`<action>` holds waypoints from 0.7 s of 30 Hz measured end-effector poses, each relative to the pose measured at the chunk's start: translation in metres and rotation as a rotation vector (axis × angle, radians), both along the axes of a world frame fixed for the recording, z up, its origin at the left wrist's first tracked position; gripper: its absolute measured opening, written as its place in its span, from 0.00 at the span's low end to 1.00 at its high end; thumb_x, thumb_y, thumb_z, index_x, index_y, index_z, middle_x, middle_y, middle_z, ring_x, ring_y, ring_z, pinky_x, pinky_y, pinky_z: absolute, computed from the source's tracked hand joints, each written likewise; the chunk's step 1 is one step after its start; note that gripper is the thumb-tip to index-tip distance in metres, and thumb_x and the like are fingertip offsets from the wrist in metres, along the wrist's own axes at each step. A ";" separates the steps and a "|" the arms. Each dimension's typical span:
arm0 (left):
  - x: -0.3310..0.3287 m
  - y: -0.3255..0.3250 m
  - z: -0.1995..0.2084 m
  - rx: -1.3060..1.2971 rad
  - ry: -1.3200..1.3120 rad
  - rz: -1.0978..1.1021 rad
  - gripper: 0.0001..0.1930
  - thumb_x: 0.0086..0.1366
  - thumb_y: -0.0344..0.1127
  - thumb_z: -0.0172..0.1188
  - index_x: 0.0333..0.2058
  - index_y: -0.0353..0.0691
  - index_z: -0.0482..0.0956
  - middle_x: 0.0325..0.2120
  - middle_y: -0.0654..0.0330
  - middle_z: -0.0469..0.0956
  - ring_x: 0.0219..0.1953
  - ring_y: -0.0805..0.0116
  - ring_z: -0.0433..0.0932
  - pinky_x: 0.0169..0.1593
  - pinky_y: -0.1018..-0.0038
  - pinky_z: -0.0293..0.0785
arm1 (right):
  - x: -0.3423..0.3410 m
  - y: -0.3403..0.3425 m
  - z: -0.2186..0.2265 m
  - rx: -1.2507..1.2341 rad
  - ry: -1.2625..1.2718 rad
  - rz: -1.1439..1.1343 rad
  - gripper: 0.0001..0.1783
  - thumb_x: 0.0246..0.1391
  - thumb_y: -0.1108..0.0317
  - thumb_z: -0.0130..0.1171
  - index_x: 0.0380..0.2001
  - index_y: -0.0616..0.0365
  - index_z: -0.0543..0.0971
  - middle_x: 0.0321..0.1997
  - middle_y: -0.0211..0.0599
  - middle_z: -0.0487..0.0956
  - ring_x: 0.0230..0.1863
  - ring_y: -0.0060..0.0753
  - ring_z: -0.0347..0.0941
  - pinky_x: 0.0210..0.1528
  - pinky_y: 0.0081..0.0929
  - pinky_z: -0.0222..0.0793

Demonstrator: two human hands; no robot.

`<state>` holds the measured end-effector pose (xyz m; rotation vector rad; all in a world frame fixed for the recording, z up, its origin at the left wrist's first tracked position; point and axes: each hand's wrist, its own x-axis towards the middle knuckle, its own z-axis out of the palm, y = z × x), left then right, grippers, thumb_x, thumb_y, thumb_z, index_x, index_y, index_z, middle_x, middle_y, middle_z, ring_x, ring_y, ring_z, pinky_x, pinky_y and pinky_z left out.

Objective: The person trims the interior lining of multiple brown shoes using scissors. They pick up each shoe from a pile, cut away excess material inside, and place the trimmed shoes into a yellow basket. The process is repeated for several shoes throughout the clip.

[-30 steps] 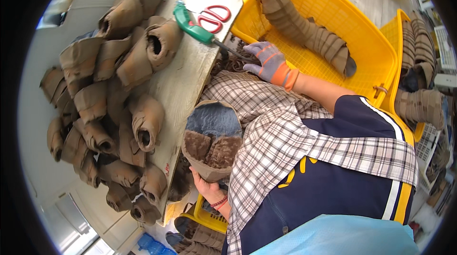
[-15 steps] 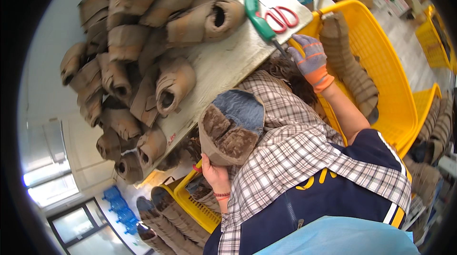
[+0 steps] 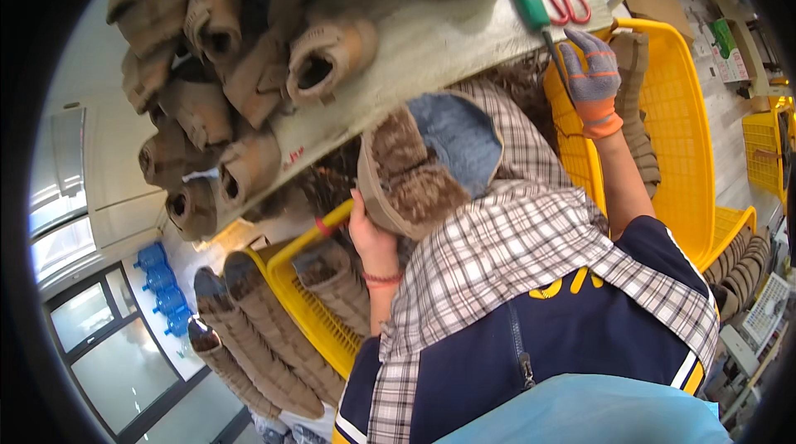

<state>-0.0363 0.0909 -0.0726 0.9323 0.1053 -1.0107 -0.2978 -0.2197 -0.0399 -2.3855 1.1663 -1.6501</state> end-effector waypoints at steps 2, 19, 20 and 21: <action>-0.001 -0.004 0.002 -0.072 0.013 -0.021 0.22 0.69 0.45 0.47 0.54 0.34 0.68 0.51 0.55 0.72 0.51 0.60 0.72 0.55 0.63 0.67 | -0.001 0.009 -0.002 -0.015 0.069 0.030 0.11 0.45 0.71 0.65 0.36 0.55 0.81 0.36 0.37 0.79 0.39 0.40 0.75 0.44 0.31 0.68; 0.019 0.004 -0.001 -0.052 0.218 0.054 0.15 0.70 0.39 0.47 0.39 0.29 0.70 0.29 0.56 0.69 0.31 0.67 0.65 0.39 0.72 0.67 | -0.006 -0.206 -0.067 0.208 0.798 -0.201 0.28 0.56 0.41 0.45 0.46 0.51 0.78 0.46 0.50 0.77 0.50 0.52 0.71 0.52 0.40 0.66; 0.020 0.004 0.002 -0.042 0.229 0.029 0.15 0.69 0.39 0.47 0.40 0.29 0.71 0.31 0.55 0.71 0.32 0.65 0.67 0.41 0.70 0.68 | -0.005 -0.202 -0.065 0.183 0.838 -0.233 0.27 0.56 0.43 0.46 0.48 0.50 0.77 0.46 0.49 0.77 0.49 0.51 0.71 0.51 0.40 0.66; 0.020 0.002 0.004 -0.031 0.239 -0.010 0.16 0.69 0.39 0.48 0.41 0.28 0.71 0.32 0.53 0.72 0.34 0.64 0.68 0.42 0.69 0.69 | -0.009 -0.197 -0.062 0.164 0.874 -0.279 0.26 0.56 0.44 0.46 0.50 0.48 0.75 0.45 0.48 0.77 0.48 0.50 0.72 0.50 0.41 0.67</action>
